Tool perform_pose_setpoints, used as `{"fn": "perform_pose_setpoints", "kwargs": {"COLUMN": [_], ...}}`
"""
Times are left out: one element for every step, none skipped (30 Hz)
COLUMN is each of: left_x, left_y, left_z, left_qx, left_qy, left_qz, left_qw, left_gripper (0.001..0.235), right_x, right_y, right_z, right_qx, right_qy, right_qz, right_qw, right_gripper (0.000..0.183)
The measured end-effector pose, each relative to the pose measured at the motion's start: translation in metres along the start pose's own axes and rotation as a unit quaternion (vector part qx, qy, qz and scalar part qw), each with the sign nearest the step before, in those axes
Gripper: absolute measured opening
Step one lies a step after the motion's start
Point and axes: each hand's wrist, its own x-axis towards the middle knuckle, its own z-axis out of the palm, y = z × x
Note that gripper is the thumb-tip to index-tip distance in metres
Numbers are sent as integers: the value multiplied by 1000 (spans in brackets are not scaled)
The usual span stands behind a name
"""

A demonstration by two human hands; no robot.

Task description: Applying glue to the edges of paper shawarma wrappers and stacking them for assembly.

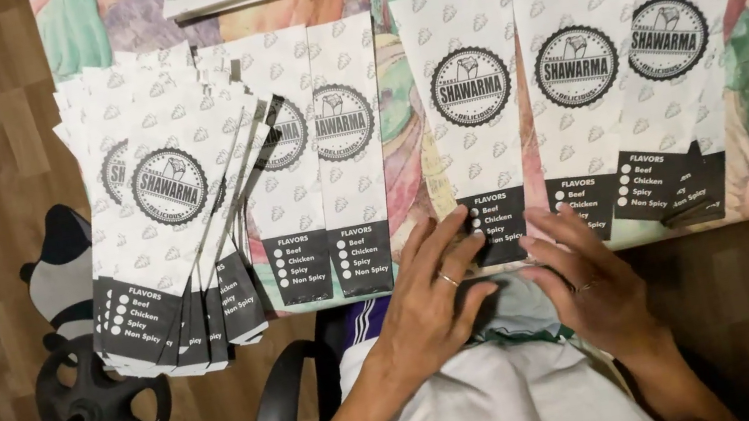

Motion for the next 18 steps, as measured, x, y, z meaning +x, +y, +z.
{"fn": "perform_pose_setpoints", "kwargs": {"left_x": [-2, -3, -4, -4, -4, -3, -4, -5, -6, -8, -10, -12, -13, -14, -16, -14, -12, -10], "left_y": [-1, -2, -2, -3, -4, -4, -6, -8, -10, -11, -12, -13, -15, -16, -17, -18, -18, -19], "left_z": [1, 2, 4, 5, 6, 8, 10, 13, 15, 16, 16, 16, 17, 17, 18, 21, 24, 27], "left_qx": [1, -1, -3, -4, 5, 14, 13, 20, 26, 25, 19, 12, 12, 11, 9, 8, 41, 74], "left_qy": [-1, 8, 17, 15, 11, 6, 6, 18, 30, 29, 24, 20, 19, 13, 7, 5, 59, 112], "left_qz": [-3, 6, 16, 15, 28, 41, 41, 53, 65, 65, 70, 75, 75, 85, 95, 95, 110, 125], "left_qw": [1000, 1000, 1000, 1000, 1000, 999, 999, 998, 997, 997, 997, 997, 997, 996, 995, 995, 991, 983], "left_gripper": [39, 34, 29, 29, 27, 24, 24, 23, 23, 23, 22, 22, 22, 16, 14, 14, 9, 5], "right_x": [1, 2, 4, 2, 0, -2, -3, -5, -7, -12, -16, -20, -23, -27, -31, -28, -25, -22], "right_y": [0, 1, 2, 5, 8, 12, 13, 14, 15, 17, 19, 21, 23, 25, 27, 29, 31, 33], "right_z": [1, 2, 3, 5, 6, 7, 8, 8, 9, 9, 10, 10, 12, 14, 15, 18, 21, 25], "right_qx": [2, 4, 4, 5, 0, -5, -5, -5, -5, -4, -3, -2, -2, 0, 2, 2, -8, -18], "right_qy": [-1, -4, -6, -6, -10, -14, -14, -10, -5, -5, -17, -30, -29, -28, -28, -27, 18, 65], "right_qz": [1, -21, -42, -40, -52, -64, -63, -63, -62, -60, -53, -46, -45, -37, -28, -26, -48, -70], "right_qw": [1000, 1000, 999, 999, 999, 998, 998, 998, 998, 998, 998, 999, 999, 999, 999, 999, 999, 995], "right_gripper": [34, 37, 40, 40, 41, 42, 42, 42, 42, 42, 42, 42, 42, 38, 34, 34, 33, 34]}}
